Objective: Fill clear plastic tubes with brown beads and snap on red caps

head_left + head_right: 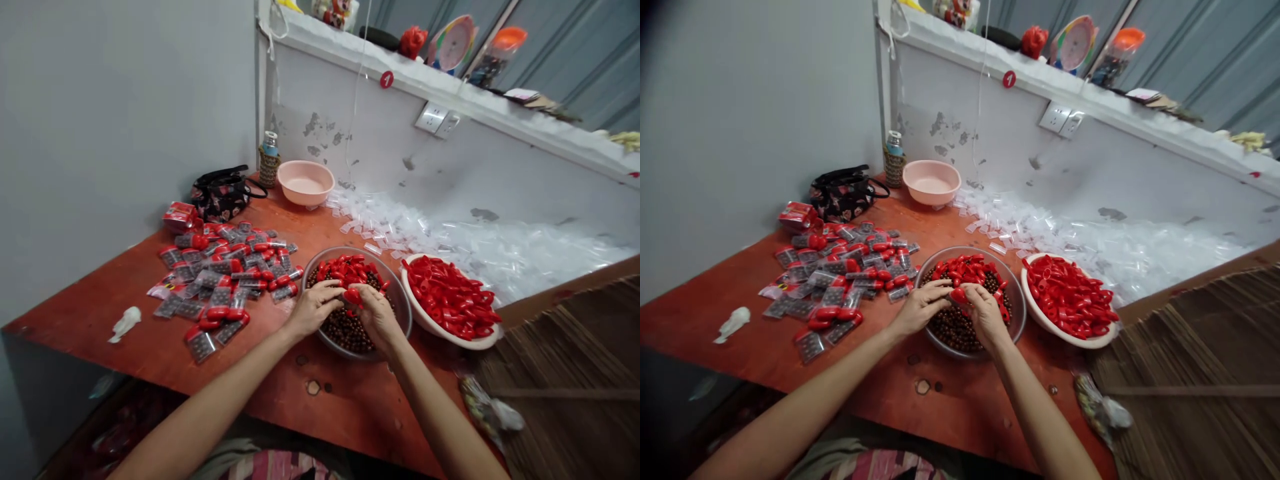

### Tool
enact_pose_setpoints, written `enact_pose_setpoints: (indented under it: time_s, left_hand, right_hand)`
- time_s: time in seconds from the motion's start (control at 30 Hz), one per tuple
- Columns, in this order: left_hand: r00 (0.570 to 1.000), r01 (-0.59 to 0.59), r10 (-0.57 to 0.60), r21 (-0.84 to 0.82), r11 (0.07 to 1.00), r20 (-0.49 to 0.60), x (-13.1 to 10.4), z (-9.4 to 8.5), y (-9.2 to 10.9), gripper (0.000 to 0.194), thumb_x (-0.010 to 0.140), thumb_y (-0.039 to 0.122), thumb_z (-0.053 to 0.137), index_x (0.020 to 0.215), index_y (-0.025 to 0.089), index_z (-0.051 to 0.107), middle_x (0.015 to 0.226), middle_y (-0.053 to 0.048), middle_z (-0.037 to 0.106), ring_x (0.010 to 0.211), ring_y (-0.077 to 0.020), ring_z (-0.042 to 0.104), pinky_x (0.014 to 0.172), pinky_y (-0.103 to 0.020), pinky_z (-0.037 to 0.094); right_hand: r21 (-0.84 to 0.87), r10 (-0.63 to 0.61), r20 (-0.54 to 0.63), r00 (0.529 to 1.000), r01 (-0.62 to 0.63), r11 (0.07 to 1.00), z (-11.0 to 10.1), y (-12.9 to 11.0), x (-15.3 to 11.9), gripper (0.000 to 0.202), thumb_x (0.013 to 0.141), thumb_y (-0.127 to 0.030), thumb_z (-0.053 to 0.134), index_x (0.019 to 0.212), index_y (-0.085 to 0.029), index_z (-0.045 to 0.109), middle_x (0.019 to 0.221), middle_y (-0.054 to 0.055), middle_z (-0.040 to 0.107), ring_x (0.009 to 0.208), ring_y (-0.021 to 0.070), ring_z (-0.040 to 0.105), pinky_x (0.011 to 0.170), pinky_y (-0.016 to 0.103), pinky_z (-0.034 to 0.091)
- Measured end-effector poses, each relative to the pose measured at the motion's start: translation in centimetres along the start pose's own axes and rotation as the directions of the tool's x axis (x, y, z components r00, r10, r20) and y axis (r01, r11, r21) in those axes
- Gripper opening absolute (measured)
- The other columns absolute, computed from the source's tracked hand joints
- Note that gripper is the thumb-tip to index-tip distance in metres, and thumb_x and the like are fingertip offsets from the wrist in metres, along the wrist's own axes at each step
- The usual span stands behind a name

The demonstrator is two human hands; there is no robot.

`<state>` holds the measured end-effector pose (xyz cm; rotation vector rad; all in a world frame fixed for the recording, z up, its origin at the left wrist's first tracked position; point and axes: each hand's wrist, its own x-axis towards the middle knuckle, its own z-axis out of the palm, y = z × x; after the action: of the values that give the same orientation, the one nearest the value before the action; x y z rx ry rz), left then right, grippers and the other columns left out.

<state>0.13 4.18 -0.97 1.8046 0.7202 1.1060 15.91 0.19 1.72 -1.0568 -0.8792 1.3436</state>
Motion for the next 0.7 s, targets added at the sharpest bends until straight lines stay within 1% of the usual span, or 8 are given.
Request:
enact_pose_setpoints:
  time_s: [0.1, 0.17, 0.23, 0.3, 0.4, 0.53, 0.6, 0.7]
  left_hand:
    - [1.0, -0.001, 0.001, -0.007, 1.0, 0.025, -0.1, 0.0, 0.0, 0.027, 0.08, 0.024, 0.054, 0.106, 0.026, 0.064, 0.115, -0.003, 0.061, 0.116, -0.0186, 0.048, 0.1, -0.035, 0.036]
    - [0.999, -0.003, 0.003, 0.009, 1.0, 0.04, -0.1, 0.1, 0.0, 0.027, 0.081, 0.025, 0.053, 0.106, 0.027, 0.064, 0.113, -0.002, 0.062, 0.116, -0.0189, 0.047, 0.1, -0.035, 0.036]
    - [0.999, -0.003, 0.002, 0.027, 1.0, 0.036, -0.2, 0.1, 0.0, 0.026, 0.081, 0.026, 0.053, 0.105, 0.027, 0.064, 0.111, -0.003, 0.063, 0.113, -0.0192, 0.049, 0.098, -0.036, 0.038]
    - [1.0, -0.017, 0.017, 0.03, 0.999, 0.022, -0.2, 0.1, 0.0, 0.025, 0.081, 0.026, 0.053, 0.102, 0.026, 0.066, 0.108, -0.004, 0.064, 0.108, -0.0192, 0.053, 0.096, -0.036, 0.04]
    - [0.998, -0.056, 0.056, 0.039, 0.998, 0.014, -0.3, 0.1, 0.1, 0.025, 0.081, 0.023, 0.052, 0.101, 0.024, 0.066, 0.104, -0.005, 0.065, 0.101, -0.0183, 0.056, 0.092, -0.034, 0.044]
    - [0.998, -0.063, 0.062, 0.084, 0.995, 0.004, -0.3, 0.3, 0.3, 0.026, 0.081, 0.02, 0.051, 0.102, 0.023, 0.066, 0.103, -0.005, 0.065, 0.099, -0.0174, 0.057, 0.092, -0.033, 0.044]
    - [0.998, -0.048, 0.051, 0.076, 0.996, -0.034, -0.3, 0.5, 0.5, 0.027, 0.08, 0.019, 0.051, 0.103, 0.021, 0.065, 0.107, -0.005, 0.064, 0.103, -0.0175, 0.056, 0.094, -0.033, 0.042]
    - [0.995, 0.002, -0.002, 0.002, 1.0, -0.104, -0.2, 0.4, 0.8, 0.029, 0.081, 0.022, 0.049, 0.108, 0.02, 0.062, 0.111, -0.004, 0.063, 0.104, -0.0177, 0.056, 0.095, -0.032, 0.042]
  right_hand:
    - [0.085, 0.162, 0.12, 0.979, -0.173, 0.981, 0.2, 0.0, -0.1, 0.026, 0.075, -0.037, 0.06, 0.096, -0.022, 0.061, 0.097, 0.003, 0.064, 0.086, 0.0167, 0.059, 0.076, 0.035, 0.047]
    - [0.112, 0.206, 0.167, 0.964, -0.226, 0.968, 0.3, 0.2, -0.2, 0.028, 0.075, -0.039, 0.059, 0.094, -0.02, 0.062, 0.091, 0.004, 0.066, 0.081, 0.0173, 0.061, 0.076, 0.037, 0.048]
    - [0.118, 0.177, 0.161, 0.971, -0.197, 0.973, 0.5, 0.5, -0.1, 0.025, 0.073, -0.037, 0.06, 0.088, -0.018, 0.064, 0.084, 0.004, 0.067, 0.077, 0.0172, 0.061, 0.074, 0.036, 0.048]
    - [0.118, 0.116, 0.12, 0.986, -0.13, 0.984, 0.9, 0.9, -0.1, 0.019, 0.072, -0.034, 0.062, 0.082, -0.018, 0.063, 0.082, 0.002, 0.066, 0.076, 0.0164, 0.06, 0.071, 0.033, 0.049]
    - [0.131, 0.066, 0.045, 0.997, -0.072, 0.989, 1.7, 1.7, -0.2, 0.014, 0.072, -0.032, 0.062, 0.076, -0.019, 0.061, 0.076, -0.001, 0.063, 0.071, 0.0136, 0.058, 0.066, 0.029, 0.049]
    - [0.148, 0.02, -0.049, 0.999, -0.013, 0.989, 2.6, 2.5, -0.2, 0.019, 0.076, -0.039, 0.057, 0.08, -0.021, 0.059, 0.078, -0.002, 0.064, 0.068, 0.0123, 0.058, 0.063, 0.027, 0.049]
    - [0.159, 0.046, -0.037, 0.998, -0.039, 0.987, 2.9, 2.3, -0.1, 0.024, 0.076, -0.043, 0.056, 0.084, -0.021, 0.059, 0.084, 0.0, 0.065, 0.072, 0.0139, 0.059, 0.065, 0.029, 0.05]
    - [0.132, 0.119, 0.049, 0.992, -0.125, 0.983, 2.3, 0.8, -0.1, 0.036, 0.077, -0.053, 0.051, 0.094, -0.022, 0.059, 0.098, 0.004, 0.064, 0.083, 0.0172, 0.06, 0.07, 0.032, 0.05]
